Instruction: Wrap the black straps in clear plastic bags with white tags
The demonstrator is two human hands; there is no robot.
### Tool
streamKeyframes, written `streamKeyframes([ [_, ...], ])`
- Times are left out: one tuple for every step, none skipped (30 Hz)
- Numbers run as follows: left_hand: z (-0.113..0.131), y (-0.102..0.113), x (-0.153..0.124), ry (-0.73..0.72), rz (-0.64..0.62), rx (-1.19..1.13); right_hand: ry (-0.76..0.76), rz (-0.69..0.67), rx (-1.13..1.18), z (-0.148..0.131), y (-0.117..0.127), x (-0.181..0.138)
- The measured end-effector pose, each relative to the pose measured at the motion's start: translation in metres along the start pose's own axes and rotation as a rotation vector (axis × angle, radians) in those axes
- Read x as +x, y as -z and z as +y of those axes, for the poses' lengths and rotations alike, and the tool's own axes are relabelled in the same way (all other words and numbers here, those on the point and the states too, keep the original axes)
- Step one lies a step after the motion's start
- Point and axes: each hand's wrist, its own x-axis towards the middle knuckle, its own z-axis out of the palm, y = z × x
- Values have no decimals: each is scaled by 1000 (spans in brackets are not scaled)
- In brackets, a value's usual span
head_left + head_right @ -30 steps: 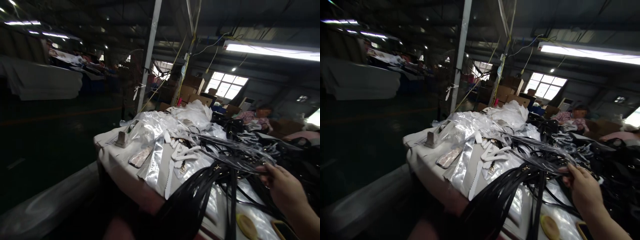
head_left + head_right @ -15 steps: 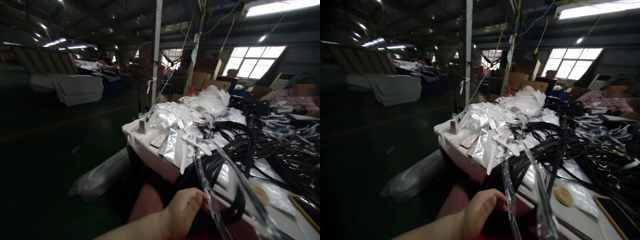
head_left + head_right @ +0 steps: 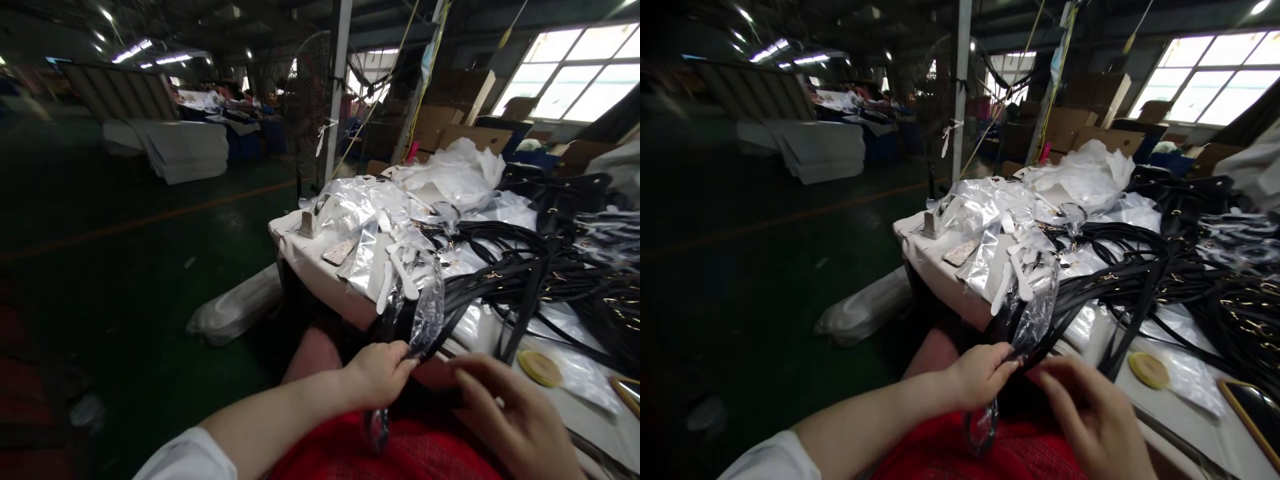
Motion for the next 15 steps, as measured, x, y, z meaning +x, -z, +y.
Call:
streamKeyframes([
  [-2, -1, 0, -2, -16, 133, -28, 111, -60, 2, 6, 22],
  [-3, -2, 0, -5, -44, 235, -68, 180, -131, 4, 9, 46],
  [-5, -5, 0, -19, -74, 318, -94, 163, -207, 7, 8, 71],
  [-6, -8, -1, -43, -97, 387, -128, 117, -317, 10, 4, 95],
  [-8, -12, -2, -76, -115, 445, -157, 58, -457, 14, -2, 117],
  [-11, -16, -4, -111, -132, 491, -167, -14, -574, 20, -11, 137],
  [-14, -19, -6, -141, -149, 524, -174, -56, -633, 26, -20, 153],
  [-17, -22, -8, -166, -163, 546, -179, -98, -679, 33, -30, 166],
  [-22, -24, -10, -185, -173, 559, -183, -135, -699, 40, -38, 175],
  [-26, -25, -12, -200, -178, 567, -191, -167, -708, 48, -45, 182],
  [-32, -27, -14, -213, -178, 572, -201, -198, -720, 54, -50, 187],
  [-37, -28, -16, -226, -176, 577, -211, -225, -733, 61, -52, 191],
  [-43, -30, -17, -238, -175, 585, -221, -243, -745, 66, -51, 196],
  [-48, -32, -18, -251, -180, 596, -230, -253, -755, 70, -48, 202],
  [-53, -34, -18, -266, -192, 608, -238, -253, -765, 74, -43, 209],
])
